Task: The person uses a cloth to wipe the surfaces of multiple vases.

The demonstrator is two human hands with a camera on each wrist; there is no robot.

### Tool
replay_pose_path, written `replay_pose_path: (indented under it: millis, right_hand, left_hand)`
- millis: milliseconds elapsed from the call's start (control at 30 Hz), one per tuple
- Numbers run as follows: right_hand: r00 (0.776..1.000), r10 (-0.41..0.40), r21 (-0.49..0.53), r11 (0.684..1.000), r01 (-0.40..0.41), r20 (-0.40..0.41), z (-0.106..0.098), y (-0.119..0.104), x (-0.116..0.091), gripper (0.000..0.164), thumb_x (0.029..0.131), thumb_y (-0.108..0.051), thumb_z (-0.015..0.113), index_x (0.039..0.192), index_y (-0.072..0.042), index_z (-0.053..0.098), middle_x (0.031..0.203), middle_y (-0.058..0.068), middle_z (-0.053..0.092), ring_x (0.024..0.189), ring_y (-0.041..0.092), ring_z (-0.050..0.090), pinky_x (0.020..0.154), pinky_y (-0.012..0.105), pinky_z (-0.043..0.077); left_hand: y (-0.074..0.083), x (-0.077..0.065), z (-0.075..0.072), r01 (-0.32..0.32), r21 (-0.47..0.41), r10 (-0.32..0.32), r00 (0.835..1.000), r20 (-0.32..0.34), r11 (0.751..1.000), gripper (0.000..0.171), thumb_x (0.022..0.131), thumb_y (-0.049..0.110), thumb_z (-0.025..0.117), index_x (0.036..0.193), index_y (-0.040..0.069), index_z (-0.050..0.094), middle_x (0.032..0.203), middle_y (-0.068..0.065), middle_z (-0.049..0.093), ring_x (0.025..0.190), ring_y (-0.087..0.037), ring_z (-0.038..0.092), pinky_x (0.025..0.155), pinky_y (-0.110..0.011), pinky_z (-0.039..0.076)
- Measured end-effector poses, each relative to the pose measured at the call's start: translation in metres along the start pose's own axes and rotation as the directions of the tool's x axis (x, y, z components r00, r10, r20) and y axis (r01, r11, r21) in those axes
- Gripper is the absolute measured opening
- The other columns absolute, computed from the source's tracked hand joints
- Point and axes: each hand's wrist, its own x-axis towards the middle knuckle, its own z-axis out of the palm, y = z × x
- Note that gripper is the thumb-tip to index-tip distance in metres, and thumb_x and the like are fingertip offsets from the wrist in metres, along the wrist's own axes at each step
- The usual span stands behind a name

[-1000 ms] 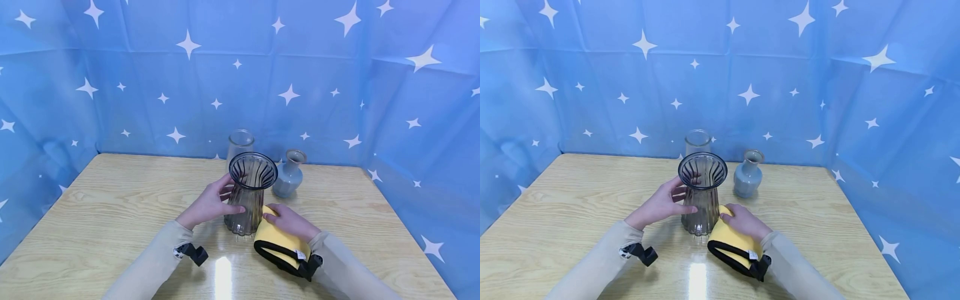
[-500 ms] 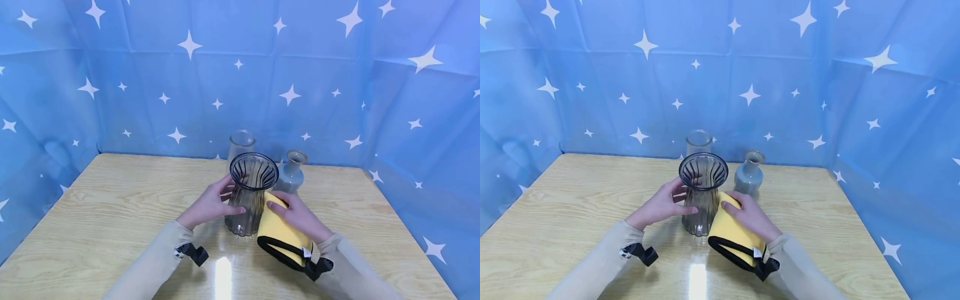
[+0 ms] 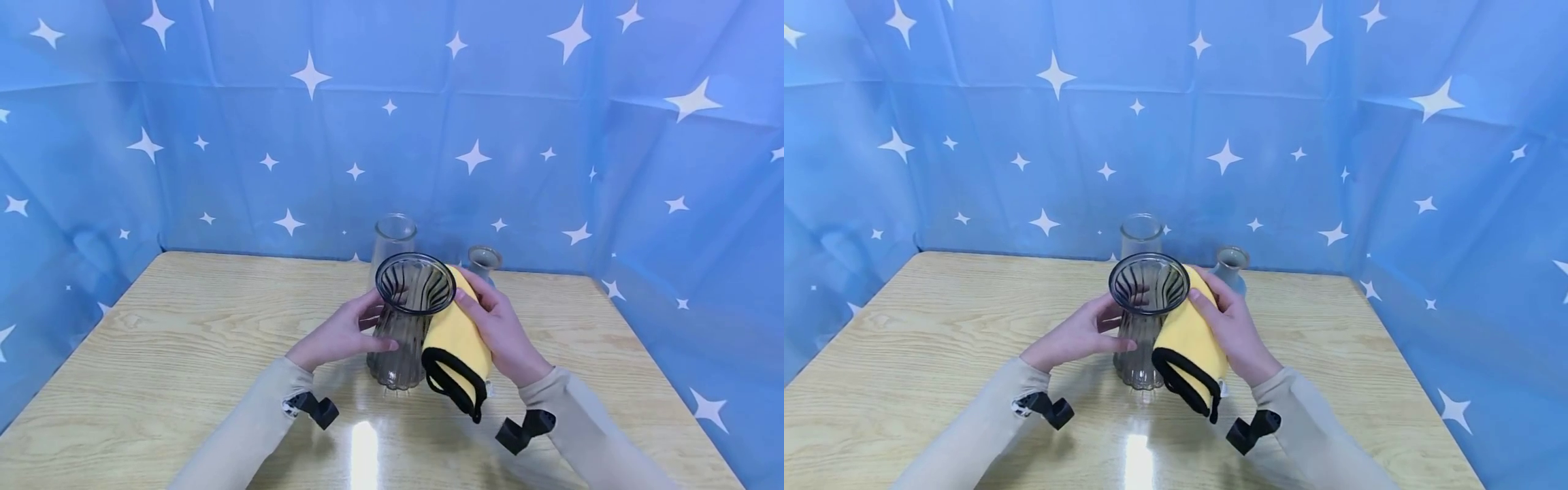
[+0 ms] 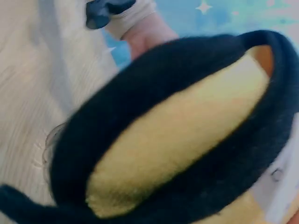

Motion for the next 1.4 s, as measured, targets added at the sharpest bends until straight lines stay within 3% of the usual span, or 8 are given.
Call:
replay_pose_path:
  millis: [100, 200, 367, 567, 933, 1033, 1167, 1400]
  right_hand:
    - [1.000, -0.006, 0.049, 0.999, 0.005, 0.010, -0.002, 0.000, -0.002, 0.051, 0.103, -0.020, 0.048, 0.150, -0.007, 0.033, 0.105, 0.005, 0.062, 0.076, 0.014, 0.066, 0.065, 0.029, 0.056]
    - [0.999, -0.046, -0.024, 0.999, 0.046, 0.014, -0.004, 0.000, -0.002, 0.050, 0.102, -0.020, 0.050, 0.149, -0.010, 0.037, 0.103, 0.008, 0.062, 0.075, 0.017, 0.066, 0.063, 0.032, 0.057]
    - [0.992, -0.125, -0.161, 0.979, 0.127, 0.023, -0.006, 0.000, 0.002, 0.045, 0.101, -0.017, 0.054, 0.145, -0.014, 0.045, 0.111, 0.012, 0.060, 0.079, 0.021, 0.065, 0.064, 0.034, 0.057]
    - [0.981, -0.173, -0.242, 0.952, 0.189, 0.085, -0.009, 0.004, 0.005, 0.043, 0.098, -0.008, 0.057, 0.140, -0.006, 0.050, 0.113, 0.017, 0.061, 0.076, 0.020, 0.064, 0.063, 0.033, 0.056]
    - [0.973, -0.156, -0.402, 0.890, 0.213, 0.169, -0.006, 0.036, -0.001, 0.028, 0.096, -0.010, 0.061, 0.123, -0.004, 0.062, 0.111, 0.011, 0.059, 0.074, 0.021, 0.061, 0.062, 0.032, 0.054]
    - [0.978, -0.116, -0.501, 0.844, 0.190, 0.175, -0.004, 0.048, -0.004, 0.032, 0.096, -0.011, 0.061, 0.125, 0.002, 0.060, 0.119, 0.018, 0.059, 0.096, 0.032, 0.061, 0.080, 0.041, 0.054]
    - [0.984, -0.038, -0.586, 0.800, 0.133, 0.173, 0.000, 0.060, -0.006, 0.042, 0.096, -0.009, 0.060, 0.133, 0.009, 0.051, 0.135, 0.024, 0.045, 0.124, 0.041, 0.044, 0.101, 0.054, 0.039]
    - [0.974, 0.148, -0.588, 0.809, -0.021, 0.169, 0.002, 0.065, 0.000, 0.039, 0.099, -0.014, 0.053, 0.133, 0.004, 0.052, 0.131, 0.021, 0.051, 0.123, 0.040, 0.046, 0.103, 0.054, 0.035]
  left_hand:
    - [-0.001, -0.004, 0.001, -0.055, 0.067, 0.054, 0.998, 0.014, 0.996, 0.092, 0.079, 0.006, 0.076, 0.153, 0.022, 0.023, 0.147, -0.006, 0.041, 0.134, -0.027, 0.038, 0.109, -0.046, 0.031]
    - [0.002, -0.012, 0.010, -0.070, 0.174, 0.085, 0.993, -0.080, 0.982, 0.094, 0.077, 0.011, 0.077, 0.152, 0.019, 0.022, 0.146, -0.009, 0.040, 0.132, -0.029, 0.039, 0.106, -0.052, 0.034]
    - [0.013, -0.022, 0.036, 0.010, 0.351, 0.098, 0.952, -0.289, 0.936, 0.093, 0.073, 0.023, 0.083, 0.147, 0.006, 0.029, 0.136, -0.014, 0.044, 0.120, -0.030, 0.047, 0.098, -0.049, 0.043]
    - [0.015, -0.018, 0.045, -0.043, 0.440, 0.210, 0.917, -0.338, 0.897, 0.089, 0.072, 0.016, 0.085, 0.143, 0.002, 0.033, 0.125, -0.013, 0.051, 0.110, -0.025, 0.054, 0.093, -0.039, 0.049]
    - [0.022, -0.008, 0.021, -0.092, 0.345, 0.153, 0.976, -0.154, 0.934, 0.072, 0.072, 0.007, 0.082, 0.133, 0.004, 0.044, 0.125, -0.011, 0.059, 0.113, -0.024, 0.056, 0.093, -0.038, 0.048]
    - [0.024, -0.006, 0.014, -0.073, 0.317, 0.114, 0.987, -0.112, 0.946, 0.073, 0.072, 0.006, 0.083, 0.134, 0.005, 0.044, 0.127, -0.010, 0.059, 0.116, -0.025, 0.055, 0.094, -0.039, 0.048]
    - [0.026, -0.003, 0.010, -0.044, 0.288, 0.069, 0.995, -0.077, 0.957, 0.079, 0.071, 0.005, 0.083, 0.138, 0.007, 0.041, 0.130, -0.010, 0.057, 0.121, -0.026, 0.052, 0.098, -0.041, 0.045]
    - [0.023, -0.001, 0.009, -0.047, 0.237, 0.064, 0.996, -0.067, 0.970, 0.089, 0.070, 0.002, 0.082, 0.144, 0.009, 0.032, 0.133, -0.012, 0.055, 0.122, -0.027, 0.051, 0.101, -0.041, 0.043]
